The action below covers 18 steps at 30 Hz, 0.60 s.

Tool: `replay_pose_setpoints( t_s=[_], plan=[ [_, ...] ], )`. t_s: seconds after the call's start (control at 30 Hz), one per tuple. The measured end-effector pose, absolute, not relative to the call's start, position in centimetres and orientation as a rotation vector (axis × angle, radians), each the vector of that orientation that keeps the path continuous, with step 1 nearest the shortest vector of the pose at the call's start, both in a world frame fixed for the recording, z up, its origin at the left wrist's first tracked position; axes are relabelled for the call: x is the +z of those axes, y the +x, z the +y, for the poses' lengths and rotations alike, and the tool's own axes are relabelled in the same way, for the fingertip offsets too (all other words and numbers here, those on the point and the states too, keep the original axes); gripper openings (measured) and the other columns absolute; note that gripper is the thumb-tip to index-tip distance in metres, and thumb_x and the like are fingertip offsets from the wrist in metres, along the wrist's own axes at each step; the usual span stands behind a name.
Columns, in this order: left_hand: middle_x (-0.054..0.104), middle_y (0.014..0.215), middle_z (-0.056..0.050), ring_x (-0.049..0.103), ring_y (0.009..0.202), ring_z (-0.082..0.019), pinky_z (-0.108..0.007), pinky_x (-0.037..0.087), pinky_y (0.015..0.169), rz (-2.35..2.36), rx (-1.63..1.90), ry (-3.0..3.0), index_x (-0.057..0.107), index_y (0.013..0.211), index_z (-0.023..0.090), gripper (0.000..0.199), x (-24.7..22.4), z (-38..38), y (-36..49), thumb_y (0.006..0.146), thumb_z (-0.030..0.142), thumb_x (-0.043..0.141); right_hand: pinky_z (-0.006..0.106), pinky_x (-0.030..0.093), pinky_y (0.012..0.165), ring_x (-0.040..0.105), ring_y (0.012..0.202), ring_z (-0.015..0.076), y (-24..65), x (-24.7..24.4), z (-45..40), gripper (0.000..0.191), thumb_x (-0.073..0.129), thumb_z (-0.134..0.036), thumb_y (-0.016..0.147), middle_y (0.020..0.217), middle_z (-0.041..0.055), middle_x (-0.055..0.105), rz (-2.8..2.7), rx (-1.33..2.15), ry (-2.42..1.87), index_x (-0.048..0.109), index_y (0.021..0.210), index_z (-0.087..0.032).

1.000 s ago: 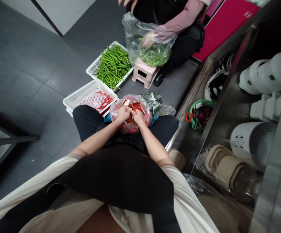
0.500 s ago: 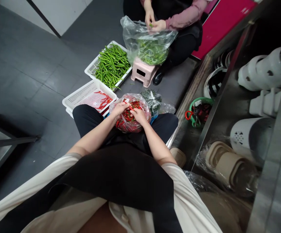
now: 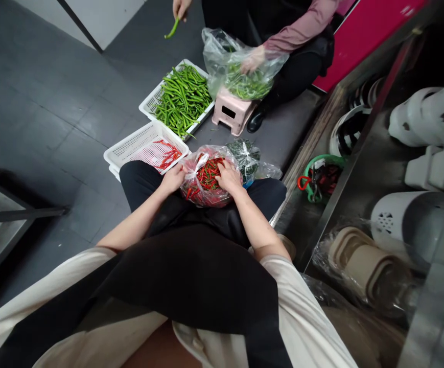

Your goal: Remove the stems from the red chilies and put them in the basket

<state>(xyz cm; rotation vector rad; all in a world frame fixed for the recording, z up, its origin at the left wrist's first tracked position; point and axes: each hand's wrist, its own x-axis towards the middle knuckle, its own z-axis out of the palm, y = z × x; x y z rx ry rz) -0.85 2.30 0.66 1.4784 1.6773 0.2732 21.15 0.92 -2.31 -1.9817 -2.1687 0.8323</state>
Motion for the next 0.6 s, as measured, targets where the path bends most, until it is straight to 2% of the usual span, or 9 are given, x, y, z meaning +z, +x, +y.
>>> replay_pose_setpoints(
  t_s=[0.07, 0.13, 0.2, 0.3, 0.43, 0.53, 0.6],
  plan=[
    [0.069, 0.091, -0.011, 0.067, 0.090, -0.027, -0.036, 0.049, 0.080, 1.697, -0.030, 1.740, 0.060, 0.095, 0.020, 0.033, 0.0, -0.2, -1.7, 0.084, 0.051, 0.058, 0.038, 0.041, 0.100, 0.056, 0.117, 0.0255, 20.9, -3.1, 0.9, 0.036, 0.058, -0.026, 0.090, 0.127, 0.0135, 0.060, -2.142, 0.893, -2.050, 0.061, 0.124, -0.018],
    [0.068, 0.103, -0.016, 0.067, 0.095, -0.032, -0.037, 0.049, 0.080, 1.675, -0.256, 1.896, 0.057, 0.105, 0.018, 0.048, -1.0, -2.2, -1.7, 0.079, 0.058, 0.062, 0.038, 0.045, 0.095, 0.061, 0.108, 0.0245, 20.1, -3.7, 0.9, 0.027, 0.053, -0.025, 0.092, 0.117, 0.0112, 0.065, -2.152, 0.971, -2.098, 0.063, 0.116, -0.021],
    [0.065, 0.111, -0.020, 0.067, 0.097, -0.033, -0.036, 0.048, 0.079, 1.658, -0.356, 1.986, 0.052, 0.117, 0.016, 0.055, -2.0, -3.4, -1.2, 0.082, 0.056, 0.061, 0.038, 0.047, 0.092, 0.062, 0.105, 0.0251, 19.0, -4.1, 0.9, 0.026, 0.055, -0.030, 0.091, 0.117, 0.0113, 0.065, -2.220, 0.993, -2.130, 0.062, 0.115, -0.022],
    [0.064, 0.114, -0.019, 0.067, 0.099, -0.031, -0.034, 0.048, 0.079, 1.642, -0.368, 2.022, 0.048, 0.121, 0.016, 0.050, -3.2, -3.6, -0.9, 0.087, 0.052, 0.055, 0.040, 0.049, 0.089, 0.063, 0.106, 0.0286, 17.8, -4.4, 0.5, 0.042, 0.063, -0.041, 0.085, 0.128, 0.0158, 0.057, -2.378, 0.995, -2.122, 0.059, 0.121, -0.020],
    [0.065, 0.108, -0.014, 0.066, 0.097, -0.027, -0.032, 0.046, 0.078, 1.553, -0.268, 1.997, 0.052, 0.107, 0.019, 0.032, -4.3, -2.6, -1.5, 0.089, 0.046, 0.054, 0.041, 0.050, 0.087, 0.064, 0.105, 0.0305, 17.3, -4.8, -0.8, 0.046, 0.059, -0.046, 0.086, 0.128, 0.0177, 0.056, -2.503, 1.021, -2.027, 0.058, 0.124, -0.019],
    [0.064, 0.088, -0.005, 0.063, 0.083, -0.020, -0.029, 0.044, 0.075, 1.416, -0.137, 1.867, 0.051, 0.091, 0.020, 0.020, -5.0, -2.1, -2.5, 0.087, 0.040, 0.057, 0.039, 0.050, 0.084, 0.064, 0.101, 0.0282, 17.2, -5.3, -1.2, 0.042, 0.057, -0.045, 0.088, 0.123, 0.0159, 0.059, -2.492, 1.039, -2.004, 0.057, 0.123, -0.020],
    [0.058, 0.076, 0.000, 0.058, 0.072, -0.015, -0.026, 0.043, 0.072, 1.348, 0.003, 1.736, 0.048, 0.082, 0.020, 0.019, -5.1, -1.9, -3.2, 0.088, 0.037, 0.055, 0.035, 0.049, 0.082, 0.064, 0.097, 0.0247, 17.5, -5.7, -1.1, 0.031, 0.054, -0.041, 0.091, 0.115, 0.0118, 0.063, -2.444, 1.062, -2.017, 0.061, 0.115, -0.023]
  ],
)
